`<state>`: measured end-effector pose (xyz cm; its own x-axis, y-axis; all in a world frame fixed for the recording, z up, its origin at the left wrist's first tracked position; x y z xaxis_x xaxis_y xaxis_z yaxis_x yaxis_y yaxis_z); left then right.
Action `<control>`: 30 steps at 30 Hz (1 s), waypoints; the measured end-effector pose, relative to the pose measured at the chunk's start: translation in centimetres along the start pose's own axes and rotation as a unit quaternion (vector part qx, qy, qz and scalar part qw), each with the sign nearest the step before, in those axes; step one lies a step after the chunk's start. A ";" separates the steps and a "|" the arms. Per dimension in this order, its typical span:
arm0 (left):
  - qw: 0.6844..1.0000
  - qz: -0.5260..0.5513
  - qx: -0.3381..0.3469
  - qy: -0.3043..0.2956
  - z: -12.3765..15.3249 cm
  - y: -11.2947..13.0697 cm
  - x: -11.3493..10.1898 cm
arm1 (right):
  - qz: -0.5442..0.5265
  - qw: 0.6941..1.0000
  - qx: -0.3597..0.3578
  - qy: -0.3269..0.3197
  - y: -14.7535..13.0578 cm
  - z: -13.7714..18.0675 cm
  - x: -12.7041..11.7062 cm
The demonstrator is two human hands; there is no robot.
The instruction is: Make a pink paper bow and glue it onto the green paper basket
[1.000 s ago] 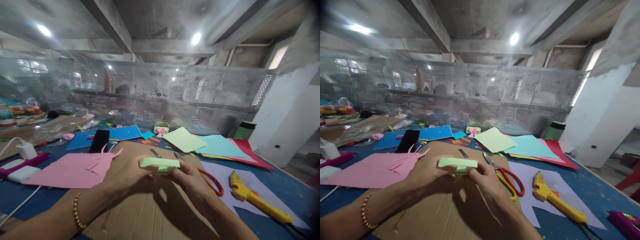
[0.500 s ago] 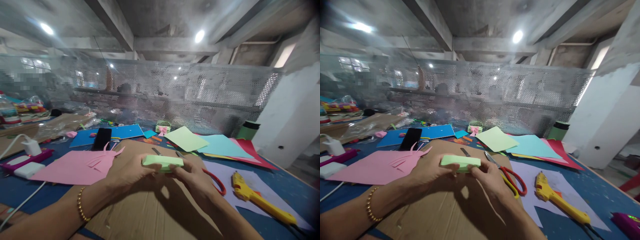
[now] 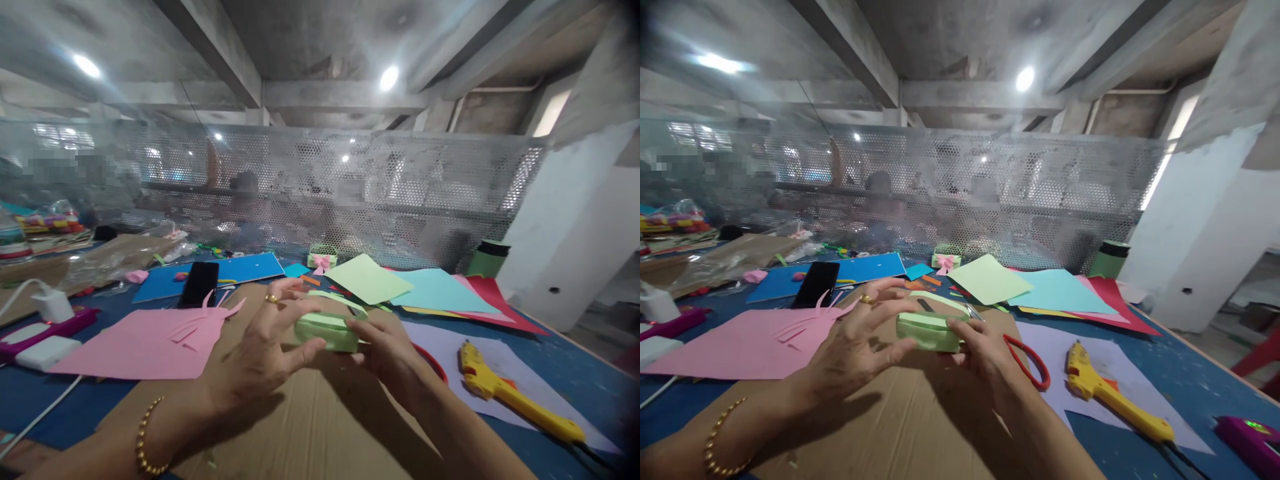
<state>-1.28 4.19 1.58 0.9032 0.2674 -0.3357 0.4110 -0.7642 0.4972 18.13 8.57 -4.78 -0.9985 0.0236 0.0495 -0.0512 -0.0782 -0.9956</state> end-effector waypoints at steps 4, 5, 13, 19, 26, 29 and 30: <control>0.995 0.002 -0.057 -0.086 0.4 -0.8 1.2 | 0.044 0.998 0.040 0.015 1.2 -0.2 0.1; 0.992 0.009 -0.076 -0.104 0.5 -1.1 1.5 | 0.057 0.997 0.048 0.020 1.4 -0.1 0.2; 0.975 0.107 -0.162 -0.107 1.2 -1.8 2.6 | 0.100 0.993 0.063 -0.024 0.8 1.0 1.2; 0.966 0.127 -0.193 -0.118 1.1 -1.6 2.8 | 0.109 0.992 0.056 -0.030 1.2 0.9 1.5; 0.961 0.098 -0.240 -0.096 0.6 -1.2 2.0 | 0.095 0.994 0.047 -0.012 0.9 1.2 2.1; 0.947 0.131 -0.284 -0.076 0.9 -2.0 2.0 | 0.074 0.997 0.026 -0.017 0.1 1.5 2.3; 0.941 0.145 -0.297 -0.077 1.1 -2.3 2.2 | 0.065 0.997 0.021 -0.021 -0.1 1.6 2.4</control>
<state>-0.38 5.89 -1.15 0.9783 -0.0247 -0.2055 0.1874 -0.3163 0.9300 15.73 7.00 -4.38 -0.9967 -0.0318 -0.0752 0.0785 -0.1187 -0.9898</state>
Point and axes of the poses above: each hand's wrist, its own z-axis away from the middle knuckle, its own x-axis out of the palm, y = z × x, the point moved 7 cm from there along -z, towards the middle knuckle, and after that the axes turned 12 degrees about y, right-handed, at the moved point
